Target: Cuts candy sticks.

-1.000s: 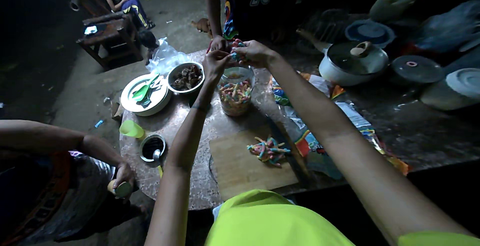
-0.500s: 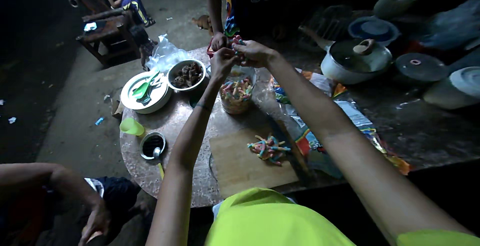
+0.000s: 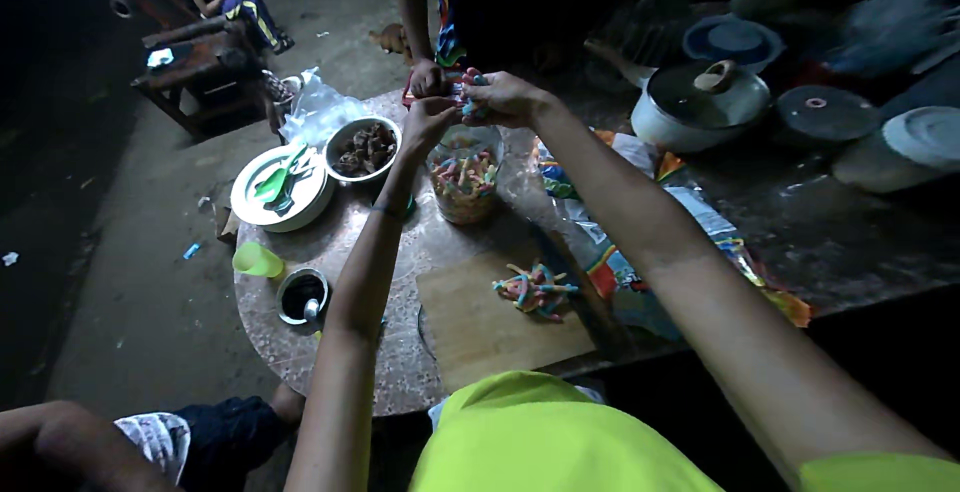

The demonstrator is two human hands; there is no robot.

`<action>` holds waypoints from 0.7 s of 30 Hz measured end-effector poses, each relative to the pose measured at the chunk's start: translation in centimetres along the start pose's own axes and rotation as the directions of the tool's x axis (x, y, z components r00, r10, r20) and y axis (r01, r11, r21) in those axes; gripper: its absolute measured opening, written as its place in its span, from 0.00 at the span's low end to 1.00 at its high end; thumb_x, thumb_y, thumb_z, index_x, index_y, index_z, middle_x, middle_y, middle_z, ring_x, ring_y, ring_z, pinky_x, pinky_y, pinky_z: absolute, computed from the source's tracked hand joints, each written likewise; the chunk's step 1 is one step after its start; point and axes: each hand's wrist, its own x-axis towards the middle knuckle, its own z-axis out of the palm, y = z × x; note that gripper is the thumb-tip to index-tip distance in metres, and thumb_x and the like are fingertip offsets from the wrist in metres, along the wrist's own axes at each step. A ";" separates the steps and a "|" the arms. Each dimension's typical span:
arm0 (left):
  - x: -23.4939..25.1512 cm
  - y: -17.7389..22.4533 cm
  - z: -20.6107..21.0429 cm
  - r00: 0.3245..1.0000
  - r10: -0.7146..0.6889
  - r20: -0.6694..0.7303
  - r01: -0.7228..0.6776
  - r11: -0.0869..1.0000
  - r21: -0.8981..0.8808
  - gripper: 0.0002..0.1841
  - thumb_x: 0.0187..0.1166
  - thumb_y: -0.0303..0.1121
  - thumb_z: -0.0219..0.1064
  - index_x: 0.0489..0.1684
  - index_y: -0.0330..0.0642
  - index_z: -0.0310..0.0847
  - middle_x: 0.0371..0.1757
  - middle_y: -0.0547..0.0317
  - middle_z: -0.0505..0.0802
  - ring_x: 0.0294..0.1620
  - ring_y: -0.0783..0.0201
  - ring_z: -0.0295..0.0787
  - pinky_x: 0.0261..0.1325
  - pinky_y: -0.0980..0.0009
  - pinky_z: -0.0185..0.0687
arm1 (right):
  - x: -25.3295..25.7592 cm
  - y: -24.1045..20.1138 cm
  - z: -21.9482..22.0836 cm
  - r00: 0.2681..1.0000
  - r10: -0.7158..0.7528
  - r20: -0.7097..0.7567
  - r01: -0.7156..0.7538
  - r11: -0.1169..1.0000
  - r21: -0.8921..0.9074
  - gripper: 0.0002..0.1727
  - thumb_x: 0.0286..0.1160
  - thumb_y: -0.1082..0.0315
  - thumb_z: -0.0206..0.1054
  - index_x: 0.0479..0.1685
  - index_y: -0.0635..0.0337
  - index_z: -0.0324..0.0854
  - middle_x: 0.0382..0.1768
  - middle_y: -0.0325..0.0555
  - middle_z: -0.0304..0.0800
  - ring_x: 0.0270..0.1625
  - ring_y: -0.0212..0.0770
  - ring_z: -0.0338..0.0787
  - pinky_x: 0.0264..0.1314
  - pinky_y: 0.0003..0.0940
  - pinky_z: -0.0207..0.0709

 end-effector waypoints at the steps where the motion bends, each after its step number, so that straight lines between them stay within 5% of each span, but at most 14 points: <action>1: 0.1 0.0 0.4 1.000 0.008 0.011 -0.008 1.000 -0.028 0.15 0.85 0.30 0.65 0.64 0.30 0.83 0.59 0.43 0.90 0.55 0.60 0.89 0.62 0.60 0.84 | 0.1 0.1 0.1 1.000 -0.002 -0.003 0.002 1.000 0.006 0.21 0.93 0.62 0.56 0.76 0.64 0.69 0.52 0.49 0.83 0.44 0.36 0.90 0.50 0.32 0.88; 4: 0.3 0.2 1.3 0.998 0.034 -0.047 -0.031 0.998 0.050 0.19 0.81 0.33 0.71 0.64 0.29 0.82 0.55 0.43 0.93 0.52 0.59 0.92 0.62 0.60 0.86 | 0.6 0.3 0.1 1.000 0.009 -0.016 -0.009 1.000 0.007 0.22 0.92 0.63 0.57 0.76 0.66 0.69 0.54 0.52 0.85 0.48 0.38 0.90 0.55 0.36 0.88; 6: 0.2 -0.2 1.4 0.995 0.050 -0.084 -0.037 0.988 0.150 0.14 0.77 0.30 0.73 0.55 0.29 0.86 0.50 0.44 0.94 0.49 0.58 0.91 0.61 0.57 0.85 | 0.4 0.0 0.2 0.999 0.041 -0.029 -0.042 0.999 -0.019 0.21 0.91 0.65 0.58 0.77 0.65 0.69 0.53 0.51 0.85 0.45 0.36 0.89 0.51 0.33 0.87; 10: -0.2 -0.3 0.9 0.996 0.007 -0.085 0.011 0.977 0.211 0.12 0.77 0.27 0.71 0.53 0.31 0.87 0.46 0.46 0.94 0.42 0.59 0.90 0.55 0.58 0.86 | 0.8 -0.1 -0.2 0.999 0.020 -0.042 -0.025 0.992 -0.120 0.15 0.84 0.72 0.65 0.65 0.67 0.77 0.45 0.46 0.86 0.37 0.31 0.88 0.45 0.28 0.86; 15: 0.0 -0.4 0.8 0.991 -0.108 -0.080 0.101 0.991 -0.087 0.17 0.87 0.27 0.62 0.69 0.28 0.76 0.56 0.40 0.89 0.44 0.62 0.90 0.53 0.67 0.87 | 0.2 -0.4 -0.1 0.999 -0.031 0.010 0.033 0.981 -0.192 0.13 0.78 0.81 0.63 0.59 0.69 0.81 0.42 0.46 0.87 0.34 0.30 0.88 0.42 0.27 0.86; 21: -0.8 0.4 0.8 0.998 -0.065 -0.005 0.062 0.962 -0.266 0.23 0.91 0.33 0.58 0.82 0.37 0.66 0.65 0.40 0.85 0.54 0.56 0.90 0.56 0.59 0.88 | 0.8 -0.5 0.5 0.994 -0.019 0.106 0.048 0.958 -0.281 0.10 0.83 0.72 0.64 0.55 0.68 0.80 0.35 0.43 0.83 0.28 0.29 0.82 0.36 0.26 0.81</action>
